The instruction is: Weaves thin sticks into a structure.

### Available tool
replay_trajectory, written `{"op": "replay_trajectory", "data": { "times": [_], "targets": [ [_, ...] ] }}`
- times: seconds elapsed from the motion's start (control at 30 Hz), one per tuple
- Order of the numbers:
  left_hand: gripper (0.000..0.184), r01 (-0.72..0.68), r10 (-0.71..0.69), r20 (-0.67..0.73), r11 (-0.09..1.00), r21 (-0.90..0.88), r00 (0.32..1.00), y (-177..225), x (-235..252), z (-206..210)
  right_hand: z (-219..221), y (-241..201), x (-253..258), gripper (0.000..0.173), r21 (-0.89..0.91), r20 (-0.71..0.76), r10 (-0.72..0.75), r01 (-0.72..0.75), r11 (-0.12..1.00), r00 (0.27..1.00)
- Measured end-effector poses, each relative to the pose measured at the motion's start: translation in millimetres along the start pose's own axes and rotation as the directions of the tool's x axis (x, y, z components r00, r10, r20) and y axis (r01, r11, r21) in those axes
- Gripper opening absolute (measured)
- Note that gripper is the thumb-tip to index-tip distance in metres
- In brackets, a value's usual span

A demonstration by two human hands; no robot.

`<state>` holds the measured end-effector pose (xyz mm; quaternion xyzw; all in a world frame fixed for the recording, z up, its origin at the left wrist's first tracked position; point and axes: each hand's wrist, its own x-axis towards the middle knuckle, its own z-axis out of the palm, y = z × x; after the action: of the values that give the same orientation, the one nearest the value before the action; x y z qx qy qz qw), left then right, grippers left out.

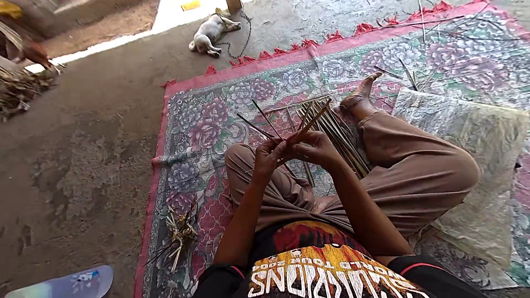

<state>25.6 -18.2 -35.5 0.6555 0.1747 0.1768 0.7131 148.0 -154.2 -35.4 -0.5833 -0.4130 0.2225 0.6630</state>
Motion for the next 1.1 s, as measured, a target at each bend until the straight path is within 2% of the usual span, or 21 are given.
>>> {"op": "replay_trajectory", "data": {
  "times": [0.07, 0.17, 0.27, 0.33, 0.4, 0.5, 0.6, 0.7, 0.77, 0.83, 0.93, 1.0, 1.1],
  "targets": [
    [0.011, 0.016, -0.018, -0.040, 0.999, -0.042, 0.999, -2.9, 2.1, 2.1, -0.2, 1.5, 0.3, 0.014, -0.036, -0.011, -0.016, 0.016, 0.999, 1.000],
    [0.011, -0.029, 0.026, -0.134, 0.999, -0.020, 0.991, -10.5, 4.1, 4.0, 6.4, 4.9, -0.8, 0.007, -0.036, -0.184, -0.027, 0.020, 0.999, 0.983],
    [0.014, -0.023, 0.005, -0.283, 0.998, -0.061, 0.959, -13.1, 8.2, 6.0, 8.5, 6.8, 1.1, 0.011, 0.072, -0.327, -0.091, 0.120, 0.990, 0.941],
    [0.013, 0.014, -0.042, -0.316, 0.996, -0.090, 0.948, -13.6, 10.0, 6.6, 8.8, 6.9, 1.4, 0.012, 0.120, -0.387, -0.080, 0.137, 0.983, 0.918],
    [0.012, 0.057, -0.070, -0.252, 0.997, -0.059, 0.965, -14.3, 10.4, 3.7, 7.4, 6.4, 2.2, 0.012, 0.114, -0.437, -0.079, 0.142, 0.983, 0.896],
    [0.023, 0.215, -0.216, -0.068, 0.976, -0.015, 0.974, -12.0, 11.7, 3.1, 4.4, 5.3, 2.7, 0.011, 0.119, -0.460, -0.072, 0.142, 0.983, 0.885],
    [0.017, 0.253, -0.258, -0.013, 0.957, -0.139, 0.966, -14.1, 10.6, 8.8, 5.6, 2.0, 1.2, 0.013, 0.174, -0.430, -0.061, 0.149, 0.973, 0.901],
    [0.010, 0.147, -0.162, -0.051, 0.963, -0.224, 0.985, -16.1, 9.7, 11.9, 7.3, -3.5, -3.9, 0.018, 0.196, -0.428, -0.024, 0.119, 0.973, 0.903],
    [0.009, 0.006, -0.027, -0.120, 0.984, -0.176, 0.992, -14.6, 8.5, 14.1, 6.2, -1.9, -3.4, 0.017, 0.136, -0.456, -0.003, 0.073, 0.988, 0.890],
    [0.008, -0.177, 0.154, -0.199, 0.979, -0.103, 0.968, -13.6, 8.7, 16.2, 4.4, -0.3, -1.7, 0.011, 0.034, -0.482, 0.029, -0.015, 0.999, 0.876],
    [0.008, -0.396, 0.399, -0.212, 0.916, 0.062, 0.892, -15.3, 11.6, 14.7, 2.8, 1.5, 1.7, 0.033, -0.064, -0.366, 0.084, -0.115, 0.991, 0.927],
    [0.007, -0.453, 0.474, -0.194, 0.880, 0.144, 0.859, -17.4, 14.0, 15.7, 8.8, 0.3, 2.1, 0.031, -0.067, -0.234, 0.106, -0.125, 0.990, 0.967],
    [0.007, -0.437, 0.452, -0.150, 0.891, 0.124, 0.879, -23.3, 14.7, 16.6, 16.0, 5.3, 2.0, 0.016, 0.028, -0.212, 0.048, -0.043, 0.999, 0.976]
  ]
}}
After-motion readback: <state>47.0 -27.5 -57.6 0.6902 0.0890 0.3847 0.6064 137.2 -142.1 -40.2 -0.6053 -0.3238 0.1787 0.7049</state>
